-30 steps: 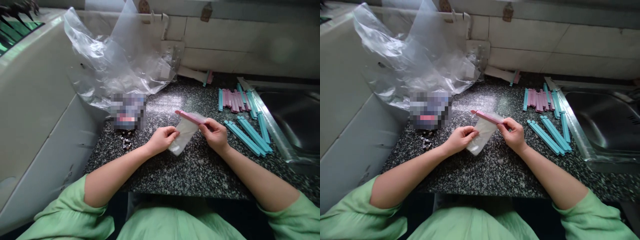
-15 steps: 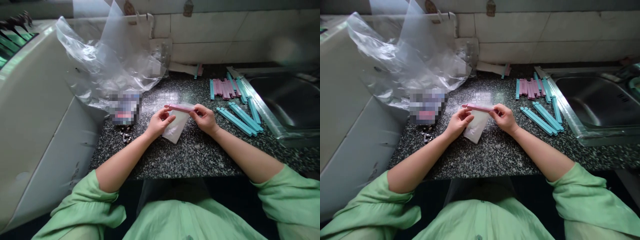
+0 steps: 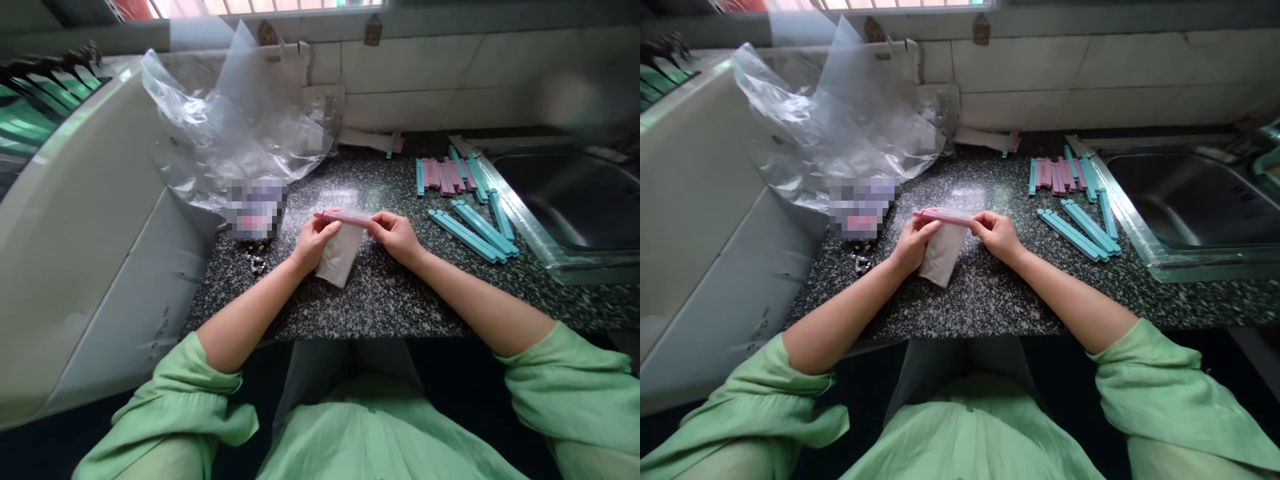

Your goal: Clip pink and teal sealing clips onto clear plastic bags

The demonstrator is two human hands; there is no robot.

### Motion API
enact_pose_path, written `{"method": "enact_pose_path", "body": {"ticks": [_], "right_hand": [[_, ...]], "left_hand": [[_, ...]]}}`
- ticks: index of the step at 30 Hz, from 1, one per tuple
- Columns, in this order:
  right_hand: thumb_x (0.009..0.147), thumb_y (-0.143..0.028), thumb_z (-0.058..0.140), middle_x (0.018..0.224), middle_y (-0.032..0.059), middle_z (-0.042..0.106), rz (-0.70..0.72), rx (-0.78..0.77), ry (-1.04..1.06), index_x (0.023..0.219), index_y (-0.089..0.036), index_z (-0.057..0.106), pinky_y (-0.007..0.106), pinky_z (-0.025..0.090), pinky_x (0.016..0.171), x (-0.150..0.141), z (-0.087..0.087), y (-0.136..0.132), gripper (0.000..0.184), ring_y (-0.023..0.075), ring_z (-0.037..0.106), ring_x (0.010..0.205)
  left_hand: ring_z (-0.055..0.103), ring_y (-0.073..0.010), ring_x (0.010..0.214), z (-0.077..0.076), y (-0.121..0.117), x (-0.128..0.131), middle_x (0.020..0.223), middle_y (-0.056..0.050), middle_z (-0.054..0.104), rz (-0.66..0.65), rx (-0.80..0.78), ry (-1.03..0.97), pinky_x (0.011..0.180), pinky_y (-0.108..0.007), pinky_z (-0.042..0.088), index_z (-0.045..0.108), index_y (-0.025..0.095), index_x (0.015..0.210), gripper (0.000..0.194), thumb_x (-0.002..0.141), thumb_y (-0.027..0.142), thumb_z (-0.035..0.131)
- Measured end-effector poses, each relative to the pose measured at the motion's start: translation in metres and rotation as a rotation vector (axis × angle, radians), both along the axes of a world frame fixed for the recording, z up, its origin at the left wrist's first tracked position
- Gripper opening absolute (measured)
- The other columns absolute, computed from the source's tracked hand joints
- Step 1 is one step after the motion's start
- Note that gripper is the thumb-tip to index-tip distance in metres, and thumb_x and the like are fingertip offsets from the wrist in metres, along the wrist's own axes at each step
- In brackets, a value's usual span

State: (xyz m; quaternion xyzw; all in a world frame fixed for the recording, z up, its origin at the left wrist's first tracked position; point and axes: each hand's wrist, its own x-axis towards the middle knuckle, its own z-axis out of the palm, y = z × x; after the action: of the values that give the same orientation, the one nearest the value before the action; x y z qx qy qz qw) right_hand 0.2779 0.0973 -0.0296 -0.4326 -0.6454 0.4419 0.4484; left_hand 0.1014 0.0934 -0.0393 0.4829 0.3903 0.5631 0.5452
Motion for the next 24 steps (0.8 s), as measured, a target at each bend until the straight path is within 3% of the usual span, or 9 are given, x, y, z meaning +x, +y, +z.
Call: {"method": "enact_pose_path", "body": {"ticks": [3,6,11,14,18,21,24], "right_hand": [[0.060,-0.056,0.066,0.060,-0.0019,0.056,0.024,-0.074,0.049,0.075,-0.016,0.058,0.021,0.034,0.046,0.000,0.000,0.001,0.044,0.0075,0.046,0.051],[0.060,-0.052,0.068,0.062,-0.0010,0.059,0.037,-0.176,0.101,0.084,-0.015,0.059,0.021,0.034,0.043,-0.003,0.000,-0.001,0.045,0.0073,0.046,0.048],[0.066,-0.039,0.065,0.054,-0.0018,0.054,0.194,-0.187,-0.069,0.057,-0.015,0.055,0.024,0.038,0.049,-0.010,-0.002,-0.012,0.028,0.0079,0.046,0.049],[0.070,-0.036,0.061,0.053,-0.0025,0.051,0.158,-0.091,-0.137,0.059,-0.015,0.055,0.024,0.037,0.049,-0.010,-0.006,-0.013,0.024,0.0084,0.045,0.048],[0.075,-0.036,0.058,0.069,0.0001,0.058,-0.112,0.146,-0.133,0.094,-0.015,0.056,0.026,0.043,0.055,-0.003,-0.011,-0.003,0.029,0.0108,0.050,0.056],[0.076,-0.031,0.058,0.079,0.0022,0.061,-0.218,0.366,-0.327,0.105,-0.016,0.052,0.026,0.043,0.057,0.002,-0.014,0.006,0.033,0.0108,0.050,0.054],[0.079,-0.028,0.054,0.081,0.0043,0.064,-0.218,0.566,-0.575,0.097,-0.017,0.058,0.027,0.042,0.063,0.003,-0.014,0.016,0.021,0.0138,0.055,0.062]], "left_hand": [[0.056,-0.0107,0.065,0.002,-0.001,0.000,0.069,0.001,0.061,0.045,0.005,-0.037,0.066,-0.024,0.045,0.061,0.016,0.071,0.032,0.058,0.044,0.072],[0.056,-0.0098,0.071,0.003,-0.003,0.003,0.073,0.003,0.060,0.117,0.079,-0.080,0.070,-0.023,0.044,0.060,0.017,0.070,0.032,0.057,0.044,0.074],[0.059,-0.0120,0.083,0.001,-0.003,0.007,0.079,0.001,0.064,0.128,0.066,-0.164,0.080,-0.025,0.044,0.062,0.017,0.074,0.032,0.058,0.042,0.075],[0.061,-0.0127,0.076,-0.001,0.000,0.006,0.071,0.002,0.066,0.144,-0.009,-0.243,0.076,-0.025,0.046,0.063,0.017,0.075,0.034,0.056,0.042,0.076],[0.063,-0.0140,0.070,-0.002,0.002,0.004,0.065,0.002,0.067,0.144,-0.075,-0.289,0.070,-0.026,0.049,0.064,0.017,0.075,0.036,0.053,0.043,0.077],[0.064,-0.0148,0.067,-0.004,0.003,0.004,0.063,0.001,0.067,0.101,-0.127,-0.279,0.068,-0.026,0.050,0.064,0.016,0.072,0.037,0.051,0.043,0.077],[0.062,-0.0137,0.062,-0.004,0.014,0.004,0.062,0.001,0.066,0.075,-0.161,-0.225,0.064,-0.025,0.049,0.064,0.016,0.071,0.037,0.050,0.043,0.077]]}}
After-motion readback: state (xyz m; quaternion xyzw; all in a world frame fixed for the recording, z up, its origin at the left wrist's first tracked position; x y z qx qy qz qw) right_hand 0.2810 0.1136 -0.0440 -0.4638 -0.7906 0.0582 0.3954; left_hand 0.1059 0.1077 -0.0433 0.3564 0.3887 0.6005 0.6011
